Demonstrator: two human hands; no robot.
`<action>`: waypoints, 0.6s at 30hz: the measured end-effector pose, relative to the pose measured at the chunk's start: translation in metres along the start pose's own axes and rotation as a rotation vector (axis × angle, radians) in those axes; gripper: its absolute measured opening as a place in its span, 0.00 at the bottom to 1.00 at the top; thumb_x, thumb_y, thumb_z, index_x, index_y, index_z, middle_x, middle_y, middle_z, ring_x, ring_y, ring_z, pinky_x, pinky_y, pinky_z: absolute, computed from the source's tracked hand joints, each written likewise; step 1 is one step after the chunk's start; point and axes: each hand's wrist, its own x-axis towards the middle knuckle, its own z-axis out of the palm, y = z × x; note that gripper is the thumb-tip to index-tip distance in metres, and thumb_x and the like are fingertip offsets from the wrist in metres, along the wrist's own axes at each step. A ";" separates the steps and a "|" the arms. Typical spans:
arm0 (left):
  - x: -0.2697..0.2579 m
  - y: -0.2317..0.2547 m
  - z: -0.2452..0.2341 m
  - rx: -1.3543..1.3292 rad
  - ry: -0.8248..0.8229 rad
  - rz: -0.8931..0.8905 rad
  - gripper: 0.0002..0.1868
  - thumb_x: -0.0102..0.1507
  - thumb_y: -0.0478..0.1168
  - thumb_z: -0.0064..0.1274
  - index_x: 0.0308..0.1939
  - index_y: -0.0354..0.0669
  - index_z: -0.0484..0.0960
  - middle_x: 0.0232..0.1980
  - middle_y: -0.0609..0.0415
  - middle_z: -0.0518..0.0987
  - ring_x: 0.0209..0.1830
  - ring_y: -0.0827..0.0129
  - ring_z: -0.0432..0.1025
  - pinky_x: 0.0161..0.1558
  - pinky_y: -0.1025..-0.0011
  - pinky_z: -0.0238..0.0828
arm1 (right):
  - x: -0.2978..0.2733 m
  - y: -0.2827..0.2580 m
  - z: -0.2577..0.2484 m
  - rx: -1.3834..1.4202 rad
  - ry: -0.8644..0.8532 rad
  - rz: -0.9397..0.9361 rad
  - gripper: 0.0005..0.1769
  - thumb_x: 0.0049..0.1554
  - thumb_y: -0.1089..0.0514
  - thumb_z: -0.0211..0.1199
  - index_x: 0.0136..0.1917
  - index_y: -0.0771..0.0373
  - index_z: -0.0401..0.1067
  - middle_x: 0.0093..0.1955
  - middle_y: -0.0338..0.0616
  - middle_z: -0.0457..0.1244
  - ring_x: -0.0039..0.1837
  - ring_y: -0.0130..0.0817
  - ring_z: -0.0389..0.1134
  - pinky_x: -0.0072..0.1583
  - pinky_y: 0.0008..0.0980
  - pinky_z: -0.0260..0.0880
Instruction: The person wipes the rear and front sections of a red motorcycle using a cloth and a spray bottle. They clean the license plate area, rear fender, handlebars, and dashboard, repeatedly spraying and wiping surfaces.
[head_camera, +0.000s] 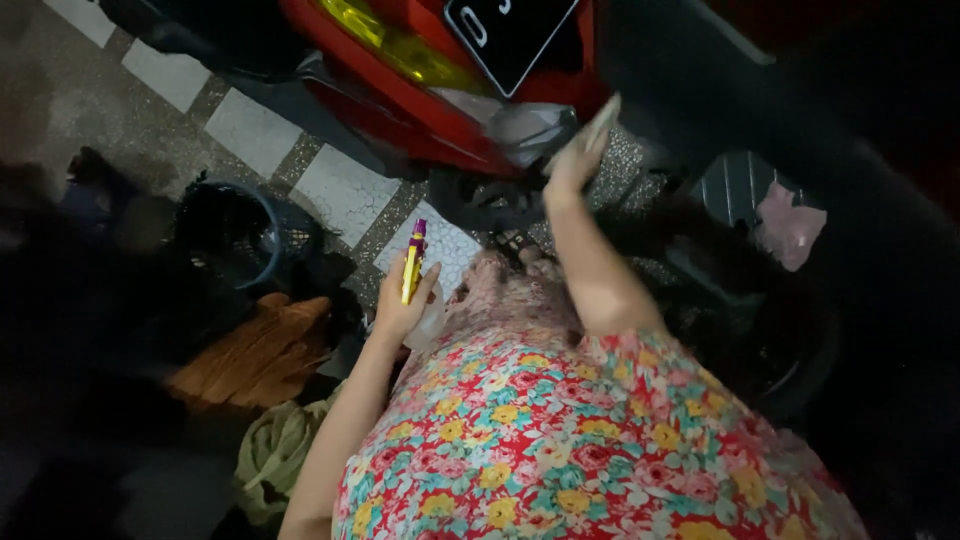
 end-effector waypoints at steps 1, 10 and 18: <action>-0.001 -0.003 0.000 0.037 -0.038 0.076 0.21 0.65 0.54 0.57 0.53 0.46 0.73 0.31 0.50 0.77 0.27 0.63 0.77 0.35 0.67 0.70 | 0.013 -0.030 0.008 -0.057 -0.145 0.075 0.33 0.67 0.58 0.48 0.83 0.55 0.46 0.86 0.55 0.38 0.87 0.49 0.37 0.84 0.51 0.36; 0.001 0.005 0.011 0.035 -0.108 0.116 0.20 0.66 0.52 0.53 0.56 0.47 0.72 0.31 0.57 0.75 0.24 0.69 0.75 0.31 0.72 0.71 | -0.011 0.011 0.018 -0.875 -0.299 -0.391 0.28 0.66 0.61 0.50 0.76 0.40 0.64 0.73 0.44 0.62 0.58 0.50 0.59 0.63 0.41 0.63; -0.005 0.034 0.024 0.057 -0.114 0.190 0.15 0.67 0.51 0.53 0.49 0.49 0.70 0.30 0.57 0.73 0.22 0.69 0.74 0.30 0.71 0.71 | 0.093 0.004 0.034 -0.870 -0.353 -0.595 0.35 0.63 0.72 0.56 0.74 0.36 0.66 0.78 0.33 0.59 0.52 0.39 0.62 0.57 0.37 0.66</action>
